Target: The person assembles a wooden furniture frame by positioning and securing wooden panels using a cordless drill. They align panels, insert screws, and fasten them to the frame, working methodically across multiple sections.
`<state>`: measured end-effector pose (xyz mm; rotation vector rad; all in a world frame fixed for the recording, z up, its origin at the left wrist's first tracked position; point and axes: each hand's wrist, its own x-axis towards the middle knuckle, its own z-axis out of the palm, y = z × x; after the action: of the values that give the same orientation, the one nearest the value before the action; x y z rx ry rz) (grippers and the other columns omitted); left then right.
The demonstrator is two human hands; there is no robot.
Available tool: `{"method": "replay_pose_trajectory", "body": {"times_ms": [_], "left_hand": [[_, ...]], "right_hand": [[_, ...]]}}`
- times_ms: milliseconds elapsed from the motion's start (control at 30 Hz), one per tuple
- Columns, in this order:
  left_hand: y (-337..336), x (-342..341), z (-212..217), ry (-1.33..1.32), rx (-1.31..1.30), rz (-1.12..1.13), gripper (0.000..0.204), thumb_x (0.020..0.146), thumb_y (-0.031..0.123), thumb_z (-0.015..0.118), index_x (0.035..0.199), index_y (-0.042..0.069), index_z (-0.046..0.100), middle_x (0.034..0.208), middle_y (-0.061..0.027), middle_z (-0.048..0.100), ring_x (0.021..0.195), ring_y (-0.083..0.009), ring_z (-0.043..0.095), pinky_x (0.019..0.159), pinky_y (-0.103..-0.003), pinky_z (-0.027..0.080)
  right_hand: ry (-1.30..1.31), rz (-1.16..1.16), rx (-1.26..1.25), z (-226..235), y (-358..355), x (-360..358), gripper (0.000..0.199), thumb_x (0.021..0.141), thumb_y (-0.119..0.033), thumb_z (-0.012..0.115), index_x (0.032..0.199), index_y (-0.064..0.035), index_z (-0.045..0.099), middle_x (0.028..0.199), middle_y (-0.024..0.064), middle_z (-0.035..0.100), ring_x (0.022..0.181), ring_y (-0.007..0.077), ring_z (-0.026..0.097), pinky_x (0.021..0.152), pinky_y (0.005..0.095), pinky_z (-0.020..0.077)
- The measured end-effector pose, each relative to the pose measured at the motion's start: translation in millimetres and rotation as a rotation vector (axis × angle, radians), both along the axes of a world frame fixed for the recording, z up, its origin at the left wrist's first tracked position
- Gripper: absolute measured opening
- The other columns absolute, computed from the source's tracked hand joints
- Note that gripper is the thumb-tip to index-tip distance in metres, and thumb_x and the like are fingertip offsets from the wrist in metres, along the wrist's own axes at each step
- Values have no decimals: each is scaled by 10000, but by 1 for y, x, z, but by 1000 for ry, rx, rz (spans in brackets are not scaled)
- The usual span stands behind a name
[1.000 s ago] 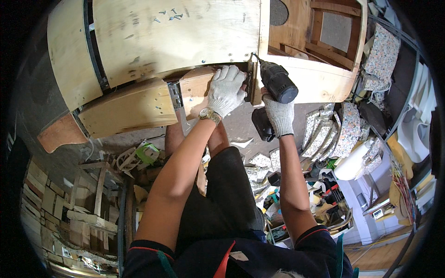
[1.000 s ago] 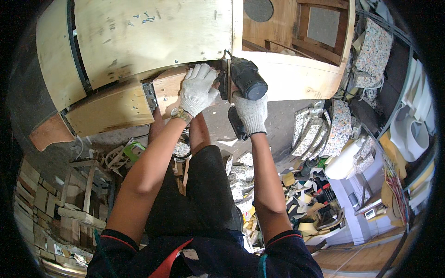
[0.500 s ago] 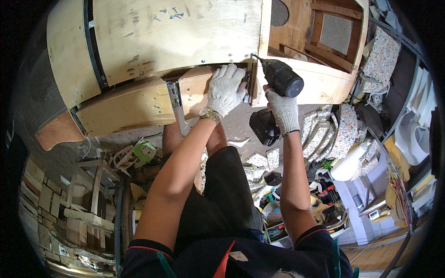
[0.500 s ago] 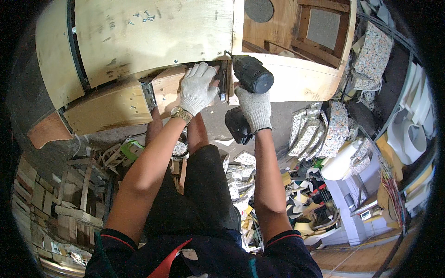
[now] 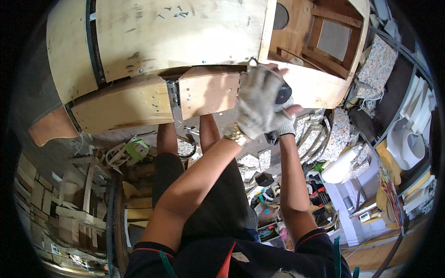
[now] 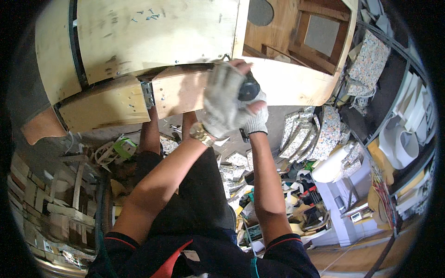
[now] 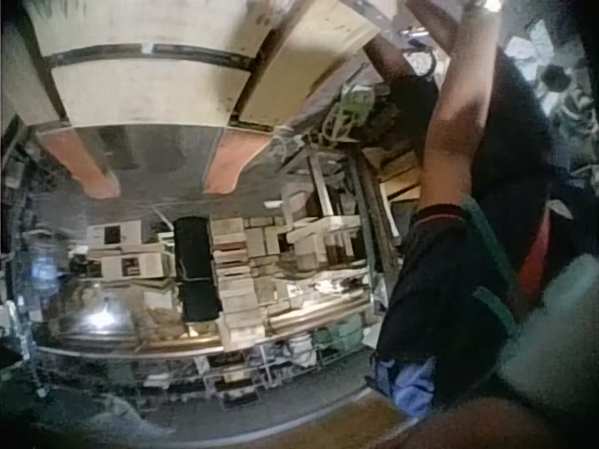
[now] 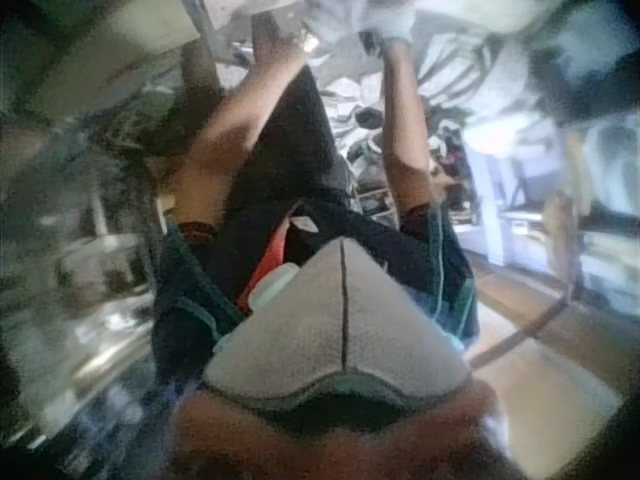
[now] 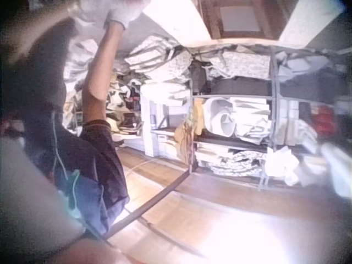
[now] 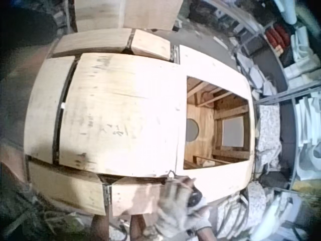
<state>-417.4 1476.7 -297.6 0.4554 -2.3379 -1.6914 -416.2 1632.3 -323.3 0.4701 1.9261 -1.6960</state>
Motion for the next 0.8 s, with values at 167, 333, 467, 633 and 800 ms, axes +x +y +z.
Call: {"method": "replay_pose_trajectory", "body": {"times_ms": [167, 333, 467, 633, 800], "left_hand": [[24, -14, -5, -117, -141, -54, 460, 814, 477, 775, 1058, 96, 696, 1209, -144, 624, 1237, -380, 544, 1053, -586, 419], [27, -14, -10, -114, -102, -67, 390, 825, 443, 769, 1047, 134, 681, 1175, -138, 611, 1215, -371, 542, 1073, -607, 391], [31, -21, -9, -110, -128, -29, 374, 817, 434, 773, 1014, 129, 683, 1157, -128, 613, 1206, -363, 547, 1087, -599, 392], [39, -24, -9, -142, -116, -18, 354, 809, 411, 785, 972, 110, 692, 1145, -136, 620, 1206, -368, 549, 1085, -584, 404], [41, -24, -12, -90, -134, 54, 375, 765, 370, 829, 968, 83, 699, 1149, -136, 626, 1212, -374, 559, 1029, -575, 445]], "right_hand": [[-299, -154, 257, -27, 32, -7, 969, 1007, -787, 116, 1467, -48, 542, 1351, 134, 664, 1225, 319, 604, 1078, 410, 424], [-313, -148, 276, -19, 29, -11, 923, 1031, -752, 112, 1470, -57, 534, 1342, 124, 669, 1185, 315, 621, 1063, 401, 428], [-360, -151, 177, -13, 33, -19, 908, 1034, -749, 140, 1497, -54, 496, 1382, 118, 640, 1223, 292, 595, 1090, 389, 410], [-423, -205, -24, -22, 51, -19, 897, 1028, -759, 203, 1499, -50, 485, 1410, 99, 613, 1256, 285, 568, 1109, 381, 403], [-449, -155, -22, -26, 60, -20, 928, 986, -799, 286, 1562, -77, 381, 1518, 152, 495, 1381, 315, 466, 1190, 427, 348]]}}
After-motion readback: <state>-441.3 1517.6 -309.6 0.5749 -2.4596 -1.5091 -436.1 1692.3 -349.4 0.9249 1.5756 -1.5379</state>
